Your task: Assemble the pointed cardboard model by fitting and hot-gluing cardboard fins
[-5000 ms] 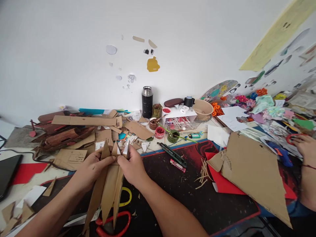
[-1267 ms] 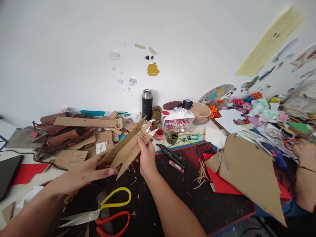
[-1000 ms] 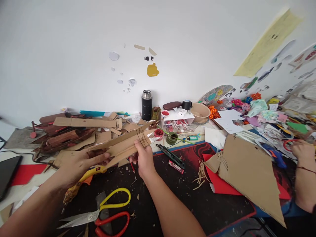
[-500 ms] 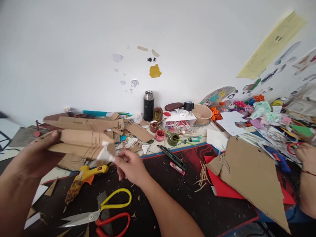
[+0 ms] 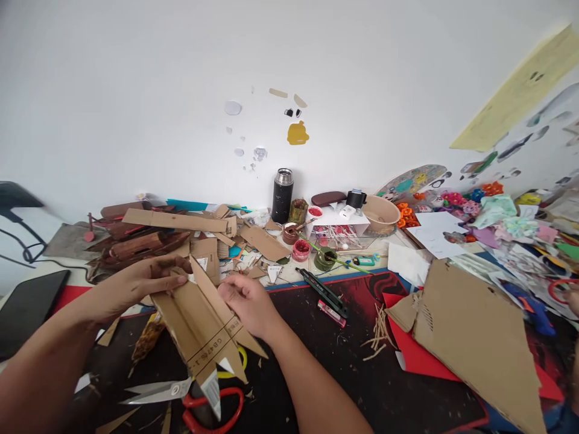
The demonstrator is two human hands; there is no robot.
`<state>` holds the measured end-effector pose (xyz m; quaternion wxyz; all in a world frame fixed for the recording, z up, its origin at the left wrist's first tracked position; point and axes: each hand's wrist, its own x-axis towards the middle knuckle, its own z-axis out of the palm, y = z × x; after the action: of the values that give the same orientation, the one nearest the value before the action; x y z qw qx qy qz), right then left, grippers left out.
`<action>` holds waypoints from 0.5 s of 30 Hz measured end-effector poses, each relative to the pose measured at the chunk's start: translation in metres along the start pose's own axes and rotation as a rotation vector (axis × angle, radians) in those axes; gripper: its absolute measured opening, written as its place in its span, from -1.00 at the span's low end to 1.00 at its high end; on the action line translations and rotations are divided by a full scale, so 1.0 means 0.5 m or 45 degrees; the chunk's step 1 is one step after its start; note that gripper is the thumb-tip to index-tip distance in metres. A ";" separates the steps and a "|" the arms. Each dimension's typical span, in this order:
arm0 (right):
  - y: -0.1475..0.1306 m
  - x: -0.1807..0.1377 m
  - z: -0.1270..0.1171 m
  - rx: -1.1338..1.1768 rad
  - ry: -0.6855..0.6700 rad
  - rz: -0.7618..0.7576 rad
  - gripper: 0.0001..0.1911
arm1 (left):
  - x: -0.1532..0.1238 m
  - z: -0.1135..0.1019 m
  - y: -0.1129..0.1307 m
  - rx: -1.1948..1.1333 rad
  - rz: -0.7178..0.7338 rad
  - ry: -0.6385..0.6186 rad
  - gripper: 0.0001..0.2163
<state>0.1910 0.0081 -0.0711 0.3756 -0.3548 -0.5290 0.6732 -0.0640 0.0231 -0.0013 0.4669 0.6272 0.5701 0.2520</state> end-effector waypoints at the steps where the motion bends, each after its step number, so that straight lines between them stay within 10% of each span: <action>1: 0.002 -0.002 0.005 -0.059 -0.003 -0.017 -0.46 | 0.004 0.003 -0.004 -0.009 -0.007 0.021 -0.62; 15: 0.026 0.002 0.018 -0.111 0.256 -0.009 -0.76 | -0.002 0.089 0.016 -0.441 -0.047 0.059 -0.52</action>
<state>0.1812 0.0029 -0.0823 0.4134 -0.4346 -0.5187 0.6092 -0.0225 0.0094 -0.0134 0.5592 0.5209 0.5401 0.3524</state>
